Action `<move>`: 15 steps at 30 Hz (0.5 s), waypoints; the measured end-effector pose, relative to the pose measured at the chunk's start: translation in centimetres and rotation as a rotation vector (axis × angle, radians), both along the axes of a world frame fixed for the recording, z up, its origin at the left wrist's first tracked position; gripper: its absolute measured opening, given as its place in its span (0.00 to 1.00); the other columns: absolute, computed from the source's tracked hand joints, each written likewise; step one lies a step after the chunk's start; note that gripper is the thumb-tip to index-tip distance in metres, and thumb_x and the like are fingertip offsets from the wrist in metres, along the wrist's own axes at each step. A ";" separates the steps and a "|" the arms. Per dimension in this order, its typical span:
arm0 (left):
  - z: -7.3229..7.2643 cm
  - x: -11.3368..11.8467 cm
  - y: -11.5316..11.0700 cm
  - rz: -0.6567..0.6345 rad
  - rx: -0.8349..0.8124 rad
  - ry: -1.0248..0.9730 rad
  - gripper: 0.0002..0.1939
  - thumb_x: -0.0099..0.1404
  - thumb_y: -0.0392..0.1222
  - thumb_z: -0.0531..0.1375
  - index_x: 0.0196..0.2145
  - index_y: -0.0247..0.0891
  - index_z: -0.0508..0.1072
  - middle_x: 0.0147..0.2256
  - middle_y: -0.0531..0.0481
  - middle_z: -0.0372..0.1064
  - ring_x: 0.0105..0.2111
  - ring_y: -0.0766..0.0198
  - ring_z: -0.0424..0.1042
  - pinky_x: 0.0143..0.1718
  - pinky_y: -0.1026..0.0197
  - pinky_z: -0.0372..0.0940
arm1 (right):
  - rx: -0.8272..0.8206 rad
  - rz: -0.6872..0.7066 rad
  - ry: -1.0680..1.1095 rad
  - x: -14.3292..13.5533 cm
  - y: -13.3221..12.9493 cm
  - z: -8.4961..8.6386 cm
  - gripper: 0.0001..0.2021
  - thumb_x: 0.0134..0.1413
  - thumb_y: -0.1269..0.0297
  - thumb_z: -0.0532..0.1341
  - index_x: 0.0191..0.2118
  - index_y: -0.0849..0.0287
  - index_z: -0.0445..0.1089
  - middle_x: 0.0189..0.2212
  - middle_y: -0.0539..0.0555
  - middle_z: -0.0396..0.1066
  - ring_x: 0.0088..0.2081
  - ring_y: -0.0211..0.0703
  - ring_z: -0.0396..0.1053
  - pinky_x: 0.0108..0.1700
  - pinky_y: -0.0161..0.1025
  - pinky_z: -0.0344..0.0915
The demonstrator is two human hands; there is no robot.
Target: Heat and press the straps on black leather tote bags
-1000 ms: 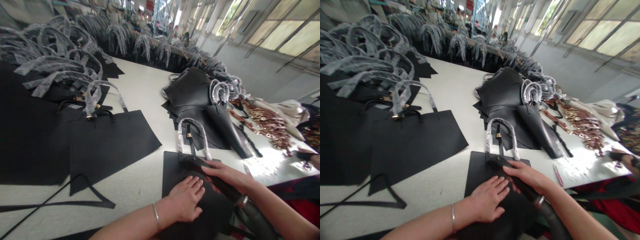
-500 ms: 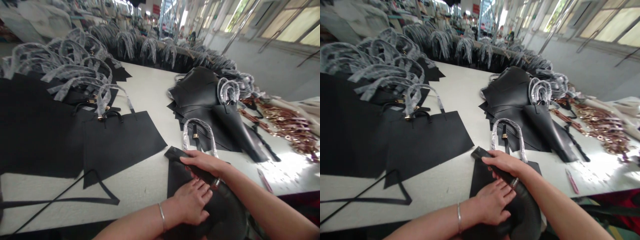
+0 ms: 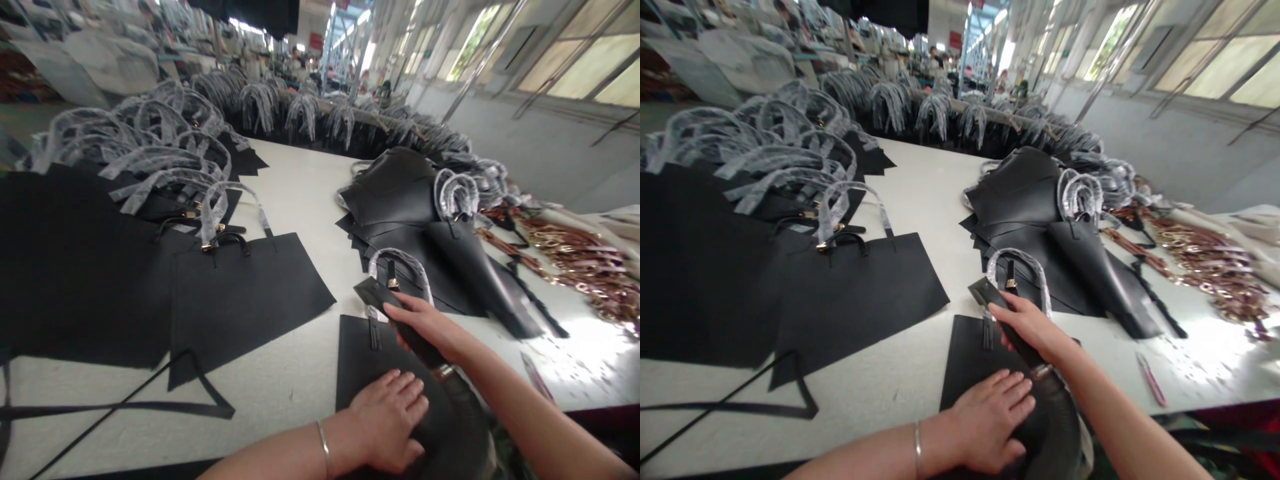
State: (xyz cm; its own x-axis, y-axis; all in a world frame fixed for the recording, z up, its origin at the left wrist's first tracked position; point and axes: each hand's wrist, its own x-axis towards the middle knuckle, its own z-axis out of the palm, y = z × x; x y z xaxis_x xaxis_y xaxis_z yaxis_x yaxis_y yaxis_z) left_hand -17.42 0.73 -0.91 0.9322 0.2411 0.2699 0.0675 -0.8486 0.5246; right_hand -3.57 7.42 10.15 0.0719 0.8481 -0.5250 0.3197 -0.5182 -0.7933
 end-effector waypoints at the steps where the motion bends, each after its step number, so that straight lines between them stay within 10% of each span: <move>1: -0.1 0.0 0.1 0.001 -0.023 -0.017 0.29 0.67 0.52 0.52 0.58 0.30 0.60 0.62 0.37 0.55 0.63 0.53 0.51 0.63 0.52 0.47 | -0.018 0.001 -0.004 0.7 -0.7 0.2 0.18 0.55 0.51 0.61 0.47 0.55 0.66 0.24 0.46 0.66 0.19 0.34 0.66 0.18 0.30 0.62; 4: -0.2 -0.8 1.6 0.204 -0.081 -0.080 0.18 0.67 0.45 0.53 0.51 0.36 0.67 0.54 0.42 0.65 0.54 0.56 0.62 0.57 0.54 0.56 | -0.076 -0.001 0.018 1.9 -3.2 0.3 0.24 0.54 0.51 0.62 0.54 0.54 0.63 0.24 0.45 0.66 0.19 0.34 0.66 0.19 0.31 0.62; 9: -0.3 -4.1 8.8 0.957 0.034 -0.013 0.11 0.64 0.33 0.54 0.44 0.38 0.68 0.47 0.41 0.65 0.47 0.50 0.64 0.49 0.47 0.61 | -0.093 0.013 0.064 0.8 -4.5 -0.2 0.28 0.54 0.51 0.62 0.58 0.54 0.60 0.27 0.47 0.66 0.21 0.35 0.67 0.22 0.32 0.64; 15: -1.0 -7.0 13.8 0.888 -0.068 -0.015 0.09 0.69 0.37 0.52 0.33 0.40 0.70 0.33 0.49 0.67 0.37 0.61 0.67 0.40 0.59 0.63 | -0.036 0.112 0.075 -1.3 -2.6 -0.9 0.27 0.55 0.54 0.61 0.59 0.54 0.59 0.27 0.46 0.65 0.20 0.34 0.65 0.21 0.32 0.63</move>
